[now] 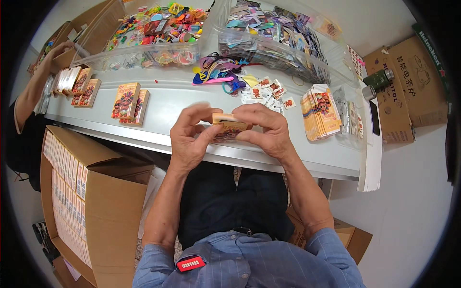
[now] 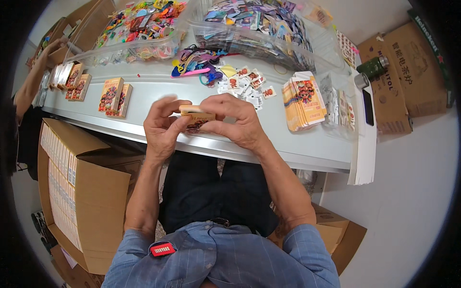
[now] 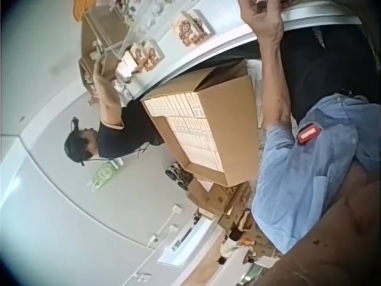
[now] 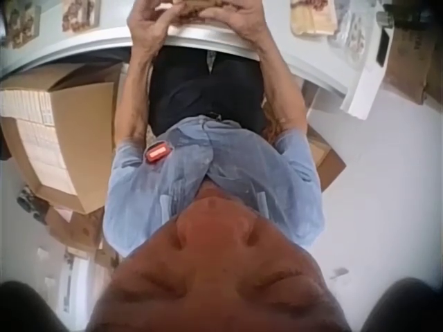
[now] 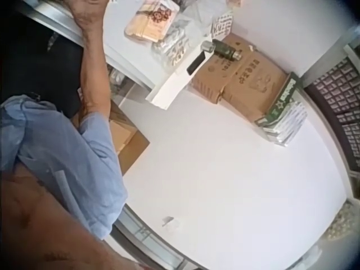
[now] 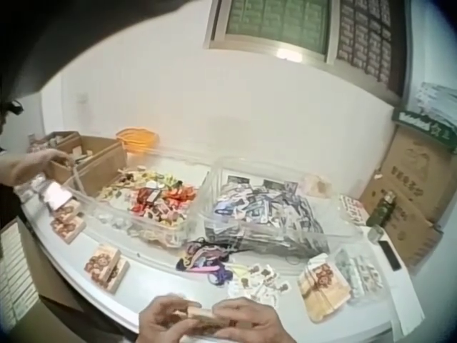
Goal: Packing small toy cards and stickers into individual paper retail boxes.
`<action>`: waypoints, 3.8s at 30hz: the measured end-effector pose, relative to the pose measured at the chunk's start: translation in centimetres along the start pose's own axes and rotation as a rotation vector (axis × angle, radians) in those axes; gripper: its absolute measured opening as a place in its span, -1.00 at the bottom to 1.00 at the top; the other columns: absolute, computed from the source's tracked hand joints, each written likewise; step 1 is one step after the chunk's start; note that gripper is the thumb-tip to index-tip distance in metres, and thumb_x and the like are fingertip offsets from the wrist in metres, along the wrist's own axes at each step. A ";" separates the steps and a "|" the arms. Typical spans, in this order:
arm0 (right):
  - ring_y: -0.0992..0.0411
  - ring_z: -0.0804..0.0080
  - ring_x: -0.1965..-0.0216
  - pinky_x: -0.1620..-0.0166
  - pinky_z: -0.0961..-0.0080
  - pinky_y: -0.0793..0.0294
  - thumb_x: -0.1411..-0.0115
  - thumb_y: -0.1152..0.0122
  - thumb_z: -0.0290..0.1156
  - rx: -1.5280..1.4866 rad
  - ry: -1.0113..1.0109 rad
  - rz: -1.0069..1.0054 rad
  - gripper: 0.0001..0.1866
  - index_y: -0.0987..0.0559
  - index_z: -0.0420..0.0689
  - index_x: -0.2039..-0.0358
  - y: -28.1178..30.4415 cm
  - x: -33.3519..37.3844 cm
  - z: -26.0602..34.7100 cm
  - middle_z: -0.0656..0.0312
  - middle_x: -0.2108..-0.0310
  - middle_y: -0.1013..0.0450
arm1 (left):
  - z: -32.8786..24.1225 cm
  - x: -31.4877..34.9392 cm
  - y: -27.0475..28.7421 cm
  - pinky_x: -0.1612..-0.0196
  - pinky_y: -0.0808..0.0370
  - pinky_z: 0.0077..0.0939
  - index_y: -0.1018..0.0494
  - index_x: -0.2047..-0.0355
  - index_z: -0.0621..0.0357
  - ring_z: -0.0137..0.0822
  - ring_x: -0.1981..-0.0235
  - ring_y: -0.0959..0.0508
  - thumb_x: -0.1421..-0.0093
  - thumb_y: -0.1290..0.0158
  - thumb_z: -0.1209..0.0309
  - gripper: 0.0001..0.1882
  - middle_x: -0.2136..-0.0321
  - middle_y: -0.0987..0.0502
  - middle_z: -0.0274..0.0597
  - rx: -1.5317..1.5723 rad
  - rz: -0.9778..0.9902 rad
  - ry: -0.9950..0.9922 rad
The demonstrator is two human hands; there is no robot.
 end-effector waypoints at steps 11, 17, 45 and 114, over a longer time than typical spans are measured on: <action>-0.50 0.47 0.20 0.15 0.55 -0.49 -0.09 -0.40 -0.59 0.080 0.017 0.031 -0.71 -0.69 -0.15 0.13 0.0 -0.3 0.1 0.13 0.16 -0.57 | -1.8 -0.7 0.3 0.30 -0.65 -0.61 -0.60 0.10 0.20 -0.36 0.14 -0.62 -0.17 -0.21 0.63 -0.73 0.06 -0.57 -0.07 -0.175 0.154 -0.106; -0.43 0.62 0.34 0.31 0.67 -0.41 -0.11 -0.39 -0.54 0.011 -0.079 -0.019 -0.72 -0.70 -0.14 0.13 -0.1 -0.1 0.1 0.23 0.21 -0.57 | -1.7 -0.4 -0.1 0.22 -0.63 -0.62 -0.59 0.08 0.26 -0.36 0.06 -0.57 -0.19 -0.20 0.63 -0.74 0.04 -0.54 -0.03 -0.170 0.119 0.057; -0.35 0.68 0.50 0.48 0.71 -0.31 -0.31 -0.22 -0.48 0.038 -0.270 -0.089 -0.84 -0.68 -0.26 0.18 0.4 1.7 1.8 0.27 0.33 -0.54 | -2.8 -1.4 -1.6 0.46 -0.61 -0.68 -0.61 0.19 0.24 -0.52 0.36 -0.61 -0.28 -0.20 0.41 -0.83 0.39 -0.62 -0.27 -0.084 0.133 0.351; -0.44 -0.18 -0.05 -0.21 0.06 -0.26 -0.04 -0.40 0.12 1.384 -0.364 -0.515 0.00 -0.28 -0.36 -0.28 16.7 4.7 2.3 -0.26 0.00 -0.48 | -5.9 0.4 7.2 -0.23 -0.36 -0.15 -0.44 -0.08 0.25 0.04 -0.23 -0.37 -0.15 -0.30 0.47 -0.52 -0.21 -0.35 0.11 -1.192 -0.441 -0.439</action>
Point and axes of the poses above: each hand's wrist, its own x-axis away from the middle knuckle, its own y-axis out of the back of the hand, z = x × y, the point moved 2 cm from there along -x, towards the middle knuckle
